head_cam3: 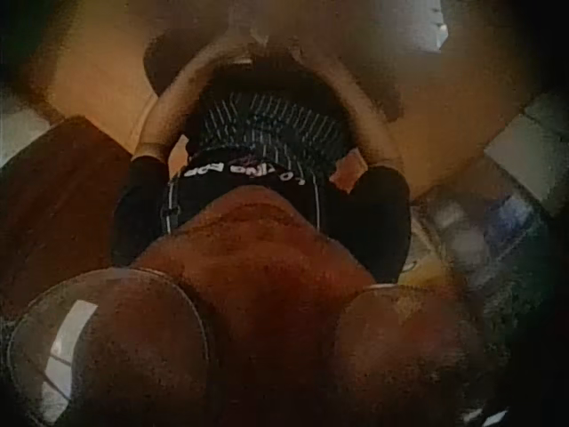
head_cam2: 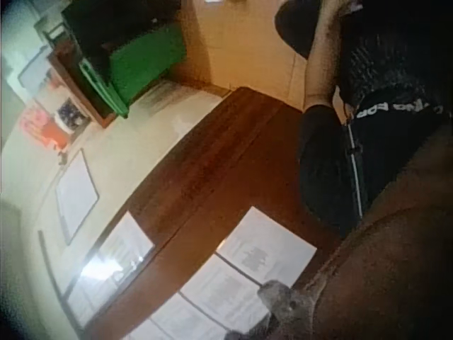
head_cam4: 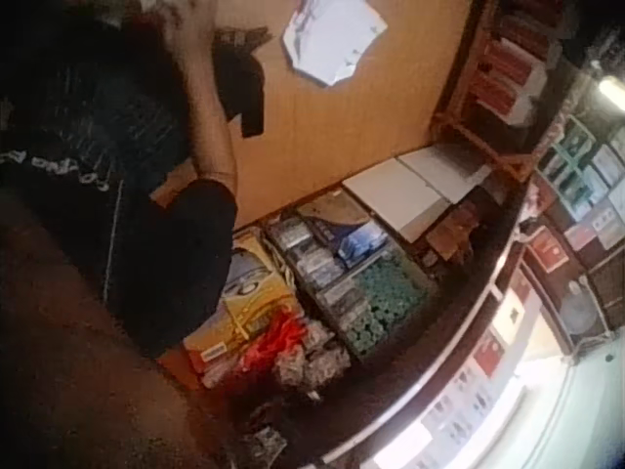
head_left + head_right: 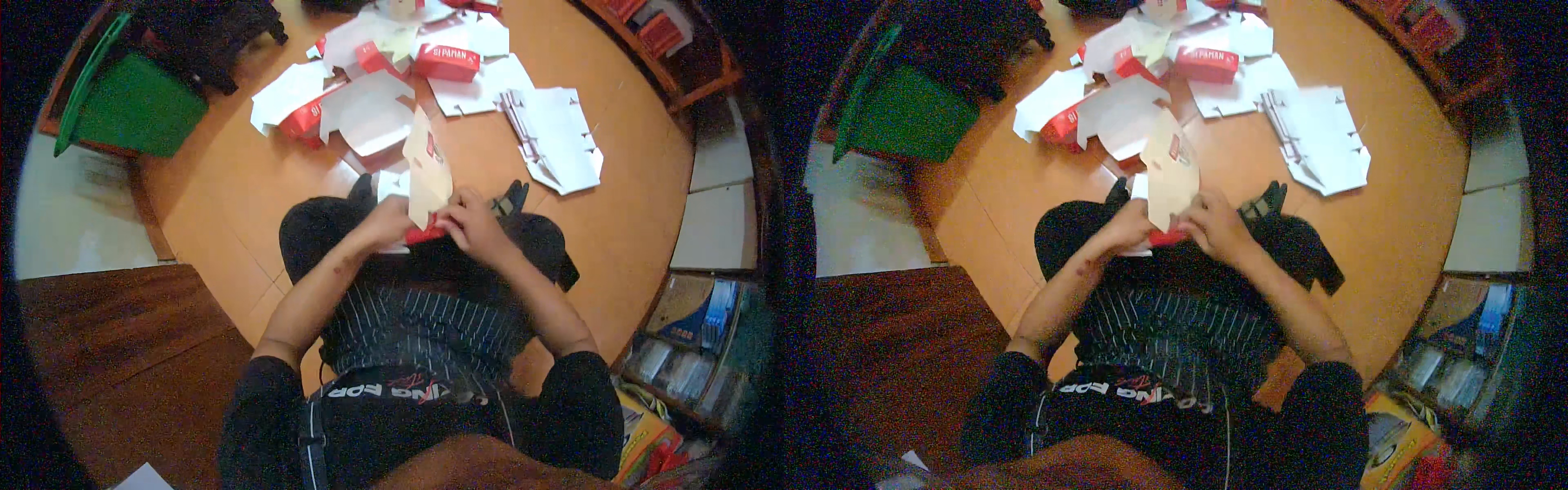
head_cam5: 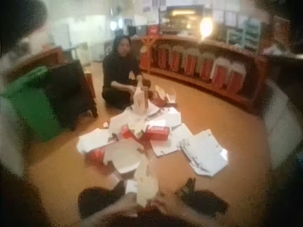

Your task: The person sits on the floor and assembles small red and white cardboard boxes by folding flat pieces into shape. They repeatedly pick up a flat piece, fold the sides, and place the finished box on the floor. Another person is visible in the background performing the same task.

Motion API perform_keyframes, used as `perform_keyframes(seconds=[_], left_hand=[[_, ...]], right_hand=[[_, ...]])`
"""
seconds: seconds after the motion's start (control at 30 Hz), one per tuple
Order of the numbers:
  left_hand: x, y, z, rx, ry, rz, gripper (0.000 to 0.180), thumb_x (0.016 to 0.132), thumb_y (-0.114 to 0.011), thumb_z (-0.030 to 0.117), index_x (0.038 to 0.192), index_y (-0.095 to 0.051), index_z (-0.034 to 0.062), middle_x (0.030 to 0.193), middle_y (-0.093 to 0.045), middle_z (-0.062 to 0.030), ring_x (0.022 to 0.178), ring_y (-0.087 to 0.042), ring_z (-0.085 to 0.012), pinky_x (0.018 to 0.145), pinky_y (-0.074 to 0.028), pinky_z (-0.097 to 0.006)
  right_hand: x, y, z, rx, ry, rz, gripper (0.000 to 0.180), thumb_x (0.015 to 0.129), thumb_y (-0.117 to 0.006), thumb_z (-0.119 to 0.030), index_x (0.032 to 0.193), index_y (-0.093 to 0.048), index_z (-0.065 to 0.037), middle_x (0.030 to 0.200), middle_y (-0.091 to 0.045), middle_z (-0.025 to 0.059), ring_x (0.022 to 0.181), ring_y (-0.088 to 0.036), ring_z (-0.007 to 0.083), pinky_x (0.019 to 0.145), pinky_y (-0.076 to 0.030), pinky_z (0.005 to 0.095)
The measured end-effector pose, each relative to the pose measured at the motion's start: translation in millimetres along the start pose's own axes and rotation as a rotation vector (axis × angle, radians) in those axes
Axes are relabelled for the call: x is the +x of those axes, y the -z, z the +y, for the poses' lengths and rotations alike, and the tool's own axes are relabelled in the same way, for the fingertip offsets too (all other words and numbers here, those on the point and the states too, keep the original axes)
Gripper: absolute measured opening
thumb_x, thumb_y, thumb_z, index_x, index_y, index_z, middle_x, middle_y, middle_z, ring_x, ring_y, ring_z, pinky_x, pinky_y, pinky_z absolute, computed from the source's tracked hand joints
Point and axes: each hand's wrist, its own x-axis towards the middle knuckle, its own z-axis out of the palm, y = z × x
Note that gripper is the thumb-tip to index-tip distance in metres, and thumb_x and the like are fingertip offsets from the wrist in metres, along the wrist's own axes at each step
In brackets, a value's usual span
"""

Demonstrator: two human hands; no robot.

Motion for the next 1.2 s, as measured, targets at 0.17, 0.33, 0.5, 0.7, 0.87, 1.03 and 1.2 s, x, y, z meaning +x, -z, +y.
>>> perform_keyframes(seconds=[0.17, 0.33, 0.5, 0.7, 0.87, 1.03, 1.2], left_hand=[[7, 19, 1, 0.02, -0.054, -0.131, 0.022, 0.087, -0.069, 0.019, 0.092, -0.072, -0.0026, 0.086, -0.071, -0.0069, 0.077, -0.063, -0.0126, 0.071, -0.052, -0.029], [4, 38, -15, -0.536, -0.193, 0.279, 0.063, 0.105, -0.032, 0.045, 0.118, -0.064, -0.0078, 0.104, -0.07, -0.0114, 0.092, -0.067, -0.0187, 0.084, -0.053, -0.032], [-12, 6, -14, -0.137, -0.365, 0.454, 0.022, 0.095, -0.062, 0.019, 0.104, -0.066, -0.0014, 0.099, -0.068, -0.0117, 0.089, -0.064, -0.021, 0.08, -0.05, -0.035], [-8, -9, -10, 0.278, -0.488, 0.646, 0.019, 0.082, -0.073, 0.016, 0.091, -0.068, -0.0006, 0.091, -0.057, -0.014, 0.086, -0.059, -0.0315, 0.078, -0.048, -0.038], [-13, -4, -7, 0.368, -0.482, 0.528, 0.024, 0.077, -0.078, 0.021, 0.088, -0.07, 0.0017, 0.099, -0.056, -0.0131, 0.096, -0.055, -0.0311, 0.087, -0.045, -0.04], [-14, -4, 2, 0.53, -0.501, 0.415, 0.023, 0.08, -0.077, 0.016, 0.096, -0.067, 0.0025, 0.104, -0.055, -0.0121, 0.103, -0.054, -0.0316, 0.093, -0.042, -0.041], [-17, -19, 0, 0.316, -0.523, 0.414, 0.027, 0.092, -0.063, 0.022, 0.11, -0.058, 0.0027, 0.102, -0.059, -0.0171, 0.102, -0.056, -0.0356, 0.093, -0.04, -0.046]], right_hand=[[0, 6, 5, -0.173, 0.012, 0.17, 0.023, 0.085, -0.072, -0.021, 0.096, -0.063, -0.003, 0.136, -0.04, 0.0254, 0.129, -0.043, 0.0407, 0.108, -0.036, 0.0422], [10, -3, 43, 0.204, -0.27, 0.361, 0.025, 0.09, -0.067, -0.024, 0.092, -0.061, 0.0, 0.132, -0.045, 0.0268, 0.125, -0.044, 0.0419, 0.107, -0.036, 0.0453], [19, -1, 31, 0.005, -0.207, 0.376, 0.021, 0.089, -0.068, -0.02, 0.088, -0.061, 0.0, 0.131, -0.046, 0.0253, 0.119, -0.05, 0.0387, 0.105, -0.039, 0.0433], [14, 10, -14, 0.071, -0.2, 0.295, 0.019, 0.09, -0.067, -0.019, 0.088, -0.062, -0.001, 0.134, -0.046, 0.0225, 0.126, -0.048, 0.0374, 0.102, -0.043, 0.0402], [13, 9, -18, 0.167, -0.147, 0.252, 0.016, 0.091, -0.067, -0.015, 0.087, -0.061, 0.0, 0.136, -0.045, 0.0199, 0.128, -0.048, 0.0335, 0.097, -0.048, 0.0355], [11, 7, -8, 0.144, -0.034, 0.242, 0.014, 0.091, -0.067, -0.011, 0.089, -0.061, 0.001, 0.14, -0.04, 0.0186, 0.123, -0.054, 0.0302, 0.089, -0.055, 0.0376], [0, -2, -7, 0.238, -0.127, 0.346, 0.012, 0.088, -0.069, -0.011, 0.089, -0.063, 0.0, 0.136, -0.045, 0.0191, 0.121, -0.054, 0.0341, 0.094, -0.051, 0.0408]])
